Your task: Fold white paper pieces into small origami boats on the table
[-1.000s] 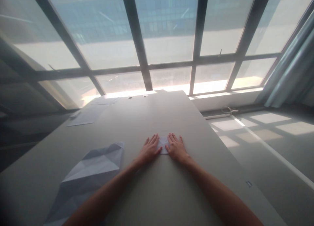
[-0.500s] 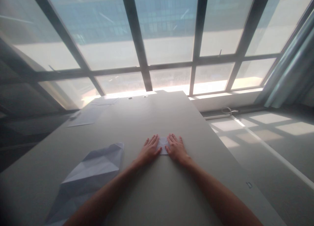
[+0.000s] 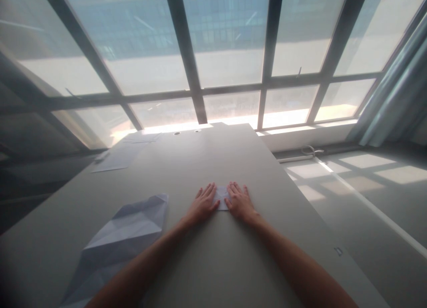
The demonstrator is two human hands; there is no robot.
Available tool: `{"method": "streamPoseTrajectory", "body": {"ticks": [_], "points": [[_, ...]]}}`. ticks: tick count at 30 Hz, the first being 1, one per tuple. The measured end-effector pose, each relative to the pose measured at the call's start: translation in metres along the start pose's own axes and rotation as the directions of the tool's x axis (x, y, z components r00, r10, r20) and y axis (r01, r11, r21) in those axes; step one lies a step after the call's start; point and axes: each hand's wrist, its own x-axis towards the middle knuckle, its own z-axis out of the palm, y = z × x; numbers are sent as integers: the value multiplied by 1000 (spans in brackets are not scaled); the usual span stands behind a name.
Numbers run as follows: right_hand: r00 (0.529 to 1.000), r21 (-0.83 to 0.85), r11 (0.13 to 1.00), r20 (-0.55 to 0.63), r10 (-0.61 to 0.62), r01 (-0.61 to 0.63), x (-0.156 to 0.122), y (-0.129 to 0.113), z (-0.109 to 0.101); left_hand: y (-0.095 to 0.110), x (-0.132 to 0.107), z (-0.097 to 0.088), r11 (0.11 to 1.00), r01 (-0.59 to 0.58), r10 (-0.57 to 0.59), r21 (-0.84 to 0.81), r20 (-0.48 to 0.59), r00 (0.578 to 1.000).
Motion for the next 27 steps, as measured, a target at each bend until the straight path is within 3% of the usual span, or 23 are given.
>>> {"method": "streamPoseTrajectory", "body": {"ticks": [27], "points": [[1000, -1, 1000, 10, 11, -11, 0, 0, 0, 0, 1, 1, 1000, 10, -10, -2, -1, 1000]]}}
